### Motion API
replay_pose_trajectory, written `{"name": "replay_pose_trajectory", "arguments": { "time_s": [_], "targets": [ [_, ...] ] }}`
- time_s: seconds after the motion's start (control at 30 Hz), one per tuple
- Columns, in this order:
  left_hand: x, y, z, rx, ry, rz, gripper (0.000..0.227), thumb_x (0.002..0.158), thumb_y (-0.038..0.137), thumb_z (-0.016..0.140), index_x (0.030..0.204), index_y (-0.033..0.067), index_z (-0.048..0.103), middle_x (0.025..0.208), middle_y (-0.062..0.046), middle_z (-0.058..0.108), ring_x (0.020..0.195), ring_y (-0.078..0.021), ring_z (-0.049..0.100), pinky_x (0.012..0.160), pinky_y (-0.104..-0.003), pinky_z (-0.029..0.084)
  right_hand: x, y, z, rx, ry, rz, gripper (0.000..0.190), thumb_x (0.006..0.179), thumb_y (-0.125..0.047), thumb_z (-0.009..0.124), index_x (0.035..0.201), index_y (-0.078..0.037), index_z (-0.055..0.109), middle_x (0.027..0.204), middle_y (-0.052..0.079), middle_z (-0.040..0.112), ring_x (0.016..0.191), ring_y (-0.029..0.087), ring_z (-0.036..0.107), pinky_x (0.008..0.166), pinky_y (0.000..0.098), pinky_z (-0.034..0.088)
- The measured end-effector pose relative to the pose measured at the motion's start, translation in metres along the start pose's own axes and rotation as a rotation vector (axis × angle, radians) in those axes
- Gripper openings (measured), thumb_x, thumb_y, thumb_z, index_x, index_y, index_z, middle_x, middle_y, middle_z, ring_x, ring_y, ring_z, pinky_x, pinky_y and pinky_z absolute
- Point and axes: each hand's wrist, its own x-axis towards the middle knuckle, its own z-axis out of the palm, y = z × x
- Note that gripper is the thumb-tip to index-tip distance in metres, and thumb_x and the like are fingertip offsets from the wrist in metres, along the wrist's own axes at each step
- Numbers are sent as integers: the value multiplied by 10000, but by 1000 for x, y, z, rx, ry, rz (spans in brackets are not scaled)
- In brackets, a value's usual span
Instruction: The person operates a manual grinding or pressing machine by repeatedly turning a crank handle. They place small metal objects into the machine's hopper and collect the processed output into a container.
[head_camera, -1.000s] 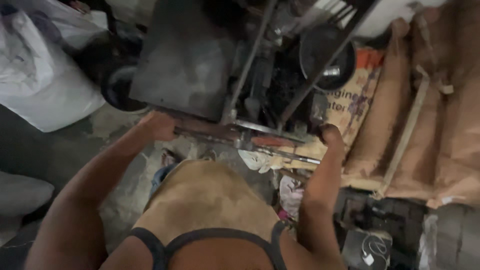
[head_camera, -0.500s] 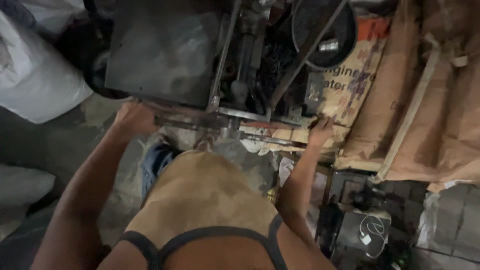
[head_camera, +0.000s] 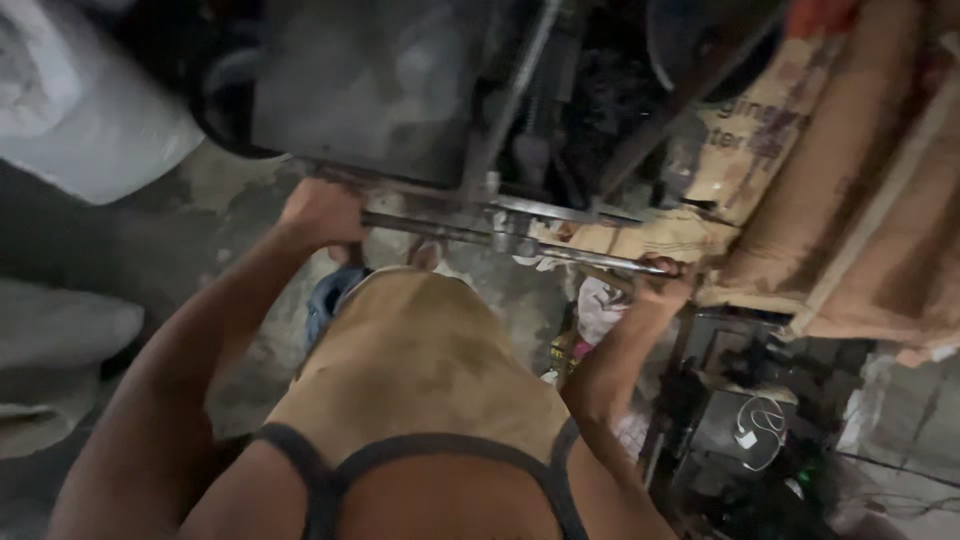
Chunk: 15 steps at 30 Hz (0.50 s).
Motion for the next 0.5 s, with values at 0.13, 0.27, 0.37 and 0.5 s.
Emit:
{"name": "replay_pose_trajectory", "arguments": {
  "time_s": [0.13, 0.27, 0.37, 0.5],
  "targets": [
    [14, -13, 21, -1, 14, 62, 358, 832, 380, 618, 1009, 118, 785, 955, -138, 770, 903, -325, 756, 781, -472, 595, -1, -7, 16, -20, -8, 19, 430, 1047, -377, 454, 660, -190, 490, 540, 1, 457, 524, 191, 497, 691, 409, 506],
    [43, -18, 65, -75, 87, 75, 411, 845, 464, 632, 1039, 131, 774, 949, -151, 760, 867, -349, 742, 764, -475, 585, -24, -28, 29, -131, -139, -12, 441, 1052, -458, 488, 705, -186, 510, 620, -2, 527, 616, 200, 548, 769, 411, 539],
    [67, -15, 101, -66, 0, 87, 533, 885, 512, 641, 1272, 149, 693, 1104, -163, 753, 1017, -364, 725, 854, -512, 576, -63, -39, 52, -245, -291, -121, 508, 1156, -515, 490, 798, -163, 566, 674, 44, 550, 648, 191, 552, 766, 344, 492],
    [76, -8, 143, -83, 174, 62, 774, 762, 474, 738, 1406, 101, 526, 1379, -204, 602, 1250, -416, 569, 971, -548, 450, -127, -2, 108, -301, -711, -100, 341, 1101, -419, 490, 929, -155, 620, 864, 52, 613, 797, 183, 568, 865, 395, 530]
  ]
}}
